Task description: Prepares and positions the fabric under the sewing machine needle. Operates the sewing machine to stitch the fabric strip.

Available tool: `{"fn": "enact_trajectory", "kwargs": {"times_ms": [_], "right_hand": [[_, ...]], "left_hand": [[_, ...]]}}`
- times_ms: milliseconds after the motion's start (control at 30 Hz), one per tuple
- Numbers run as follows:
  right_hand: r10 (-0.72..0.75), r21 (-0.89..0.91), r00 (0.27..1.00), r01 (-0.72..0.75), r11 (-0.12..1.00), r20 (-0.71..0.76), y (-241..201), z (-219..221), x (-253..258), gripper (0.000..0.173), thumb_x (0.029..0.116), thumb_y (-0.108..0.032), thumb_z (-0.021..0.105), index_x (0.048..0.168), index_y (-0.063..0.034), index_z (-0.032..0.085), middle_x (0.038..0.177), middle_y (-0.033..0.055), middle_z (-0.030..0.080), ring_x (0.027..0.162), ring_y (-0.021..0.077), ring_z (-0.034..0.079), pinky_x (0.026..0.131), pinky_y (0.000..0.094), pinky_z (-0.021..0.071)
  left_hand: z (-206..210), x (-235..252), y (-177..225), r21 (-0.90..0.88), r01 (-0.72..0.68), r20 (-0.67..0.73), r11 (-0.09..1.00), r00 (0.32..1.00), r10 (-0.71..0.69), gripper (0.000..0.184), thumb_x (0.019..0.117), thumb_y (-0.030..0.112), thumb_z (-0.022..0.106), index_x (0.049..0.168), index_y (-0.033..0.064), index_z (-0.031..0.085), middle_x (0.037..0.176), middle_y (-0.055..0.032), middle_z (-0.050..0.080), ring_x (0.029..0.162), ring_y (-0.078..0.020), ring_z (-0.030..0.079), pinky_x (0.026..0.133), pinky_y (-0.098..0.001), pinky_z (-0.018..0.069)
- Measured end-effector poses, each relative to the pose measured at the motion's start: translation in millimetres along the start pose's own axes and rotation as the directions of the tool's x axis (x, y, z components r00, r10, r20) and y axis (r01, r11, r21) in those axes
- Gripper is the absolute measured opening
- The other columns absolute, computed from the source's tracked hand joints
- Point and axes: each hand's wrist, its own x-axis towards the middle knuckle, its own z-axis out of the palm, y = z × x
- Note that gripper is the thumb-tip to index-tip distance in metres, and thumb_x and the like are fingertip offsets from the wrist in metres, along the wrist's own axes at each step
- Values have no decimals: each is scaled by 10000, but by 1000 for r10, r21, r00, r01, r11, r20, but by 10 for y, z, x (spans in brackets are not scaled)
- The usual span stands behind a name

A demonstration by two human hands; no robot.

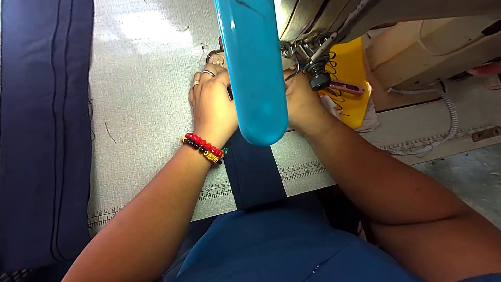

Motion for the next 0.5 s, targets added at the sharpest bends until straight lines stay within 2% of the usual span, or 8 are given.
{"fn": "enact_trajectory", "kwargs": {"times_ms": [100, 300, 433, 500], "right_hand": [[36, -66, 999, -34, 997, 22, -107, -37, -38, 87, 893, -118, 676, 943, -120, 747, 954, -30, 692, 936, -9, 617, 860, 222, 498], [49, -81, 998, -47, 996, 26, -107, -39, -36, 91, 888, -135, 685, 944, -125, 756, 975, -11, 687, 965, 19, 613, 871, 248, 492], [55, -49, 998, -53, 997, 30, -120, -39, -44, 71, 897, -113, 684, 942, -116, 737, 931, -30, 674, 883, -18, 609, 817, 199, 502], [64, -52, 998, -63, 997, 25, -120, -36, -45, 87, 889, -120, 686, 948, -119, 750, 951, -17, 674, 914, 1, 609, 836, 216, 496]], "left_hand": [[0, -3, 12, 6, 9, 10, 1000, 1000, -9, 224, 947, 301, 618, 934, 104, 725, 1091, -68, 648, 1171, -253, 548, 978, -486, 381], [4, -4, 24, 12, 17, 7, 1000, 1000, -17, 238, 940, 327, 621, 889, 109, 702, 1064, -65, 639, 1158, -249, 548, 957, -486, 381], [8, -8, 18, 4, -2, -10, 1000, 1000, 2, 230, 935, 312, 619, 901, 110, 723, 1059, -64, 654, 1138, -244, 560, 968, -480, 382], [12, -10, 13, 5, -5, -10, 1000, 1000, 5, 236, 937, 317, 611, 895, 112, 719, 1041, -62, 646, 1130, -244, 556, 962, -480, 375]]}}
